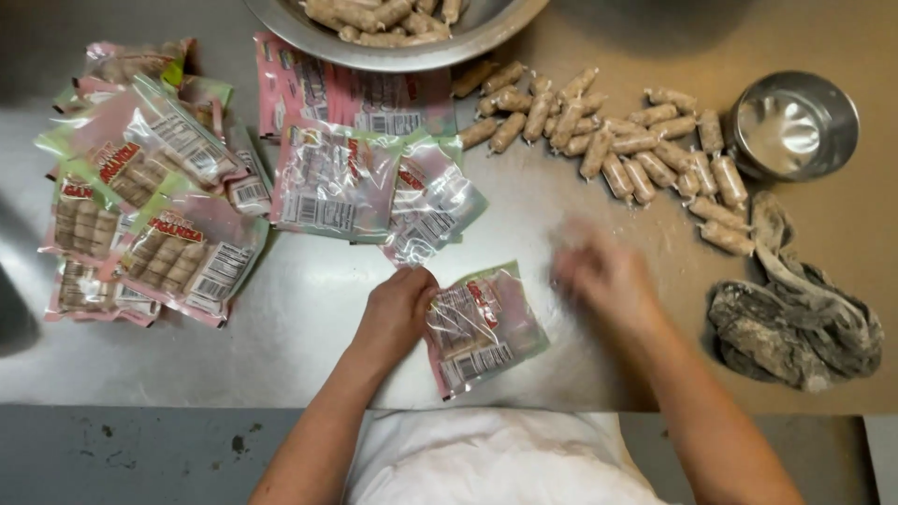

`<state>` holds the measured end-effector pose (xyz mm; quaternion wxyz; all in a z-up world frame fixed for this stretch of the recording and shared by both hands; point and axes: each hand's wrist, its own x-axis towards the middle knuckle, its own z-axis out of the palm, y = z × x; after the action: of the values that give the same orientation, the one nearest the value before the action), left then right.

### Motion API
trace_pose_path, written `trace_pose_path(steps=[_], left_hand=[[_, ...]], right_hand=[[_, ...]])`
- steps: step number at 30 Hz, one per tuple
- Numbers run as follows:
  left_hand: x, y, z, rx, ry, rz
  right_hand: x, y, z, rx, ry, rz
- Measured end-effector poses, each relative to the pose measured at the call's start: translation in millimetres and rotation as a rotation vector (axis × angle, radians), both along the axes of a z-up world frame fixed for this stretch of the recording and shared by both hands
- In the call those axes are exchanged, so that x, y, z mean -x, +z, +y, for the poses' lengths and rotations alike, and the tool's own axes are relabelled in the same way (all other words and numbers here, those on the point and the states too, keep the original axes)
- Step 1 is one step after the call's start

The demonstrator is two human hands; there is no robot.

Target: The person is manually filling plastic bags with small, individually wrapped sausages on a stainless steel table.

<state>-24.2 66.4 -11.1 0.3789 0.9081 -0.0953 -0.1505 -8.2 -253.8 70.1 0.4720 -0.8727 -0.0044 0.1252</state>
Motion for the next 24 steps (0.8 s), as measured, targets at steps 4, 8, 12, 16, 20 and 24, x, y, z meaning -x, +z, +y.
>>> trace_pose_path(steps=[4, 8, 12, 16, 20, 24], left_hand=[[1.4, 17.9, 1.1, -0.001, 0.018, 0.018], [16.0, 21.6, 11.9, -0.014, 0.043, 0.050], [21.5, 19.0, 20.9, -0.009, 0.083, 0.018], [17.1, 15.3, 10.7, -0.011, 0.149, -0.040], [14.0, 25.5, 0.0, 0.037, 0.036, -0.013], [1.5, -31.1, -22.8, -0.151, 0.004, 0.036]], right_hand=[[-122.5, -72.2, -50.3, 0.604, -0.185, -0.598], [-186.3, -123.2, -63.9, 0.887, -0.152, -0.579], [-193.4, -132.2, -54.4, 0.871, 0.037, -0.955], [-168.7, -123.5, -48.4, 0.768, 0.184, -0.980], [-156.7, -142.2, -67.1, 0.951, 0.266, -0.819], [-155.9, -148.2, -113.1, 1.159, 0.339, -0.817]])
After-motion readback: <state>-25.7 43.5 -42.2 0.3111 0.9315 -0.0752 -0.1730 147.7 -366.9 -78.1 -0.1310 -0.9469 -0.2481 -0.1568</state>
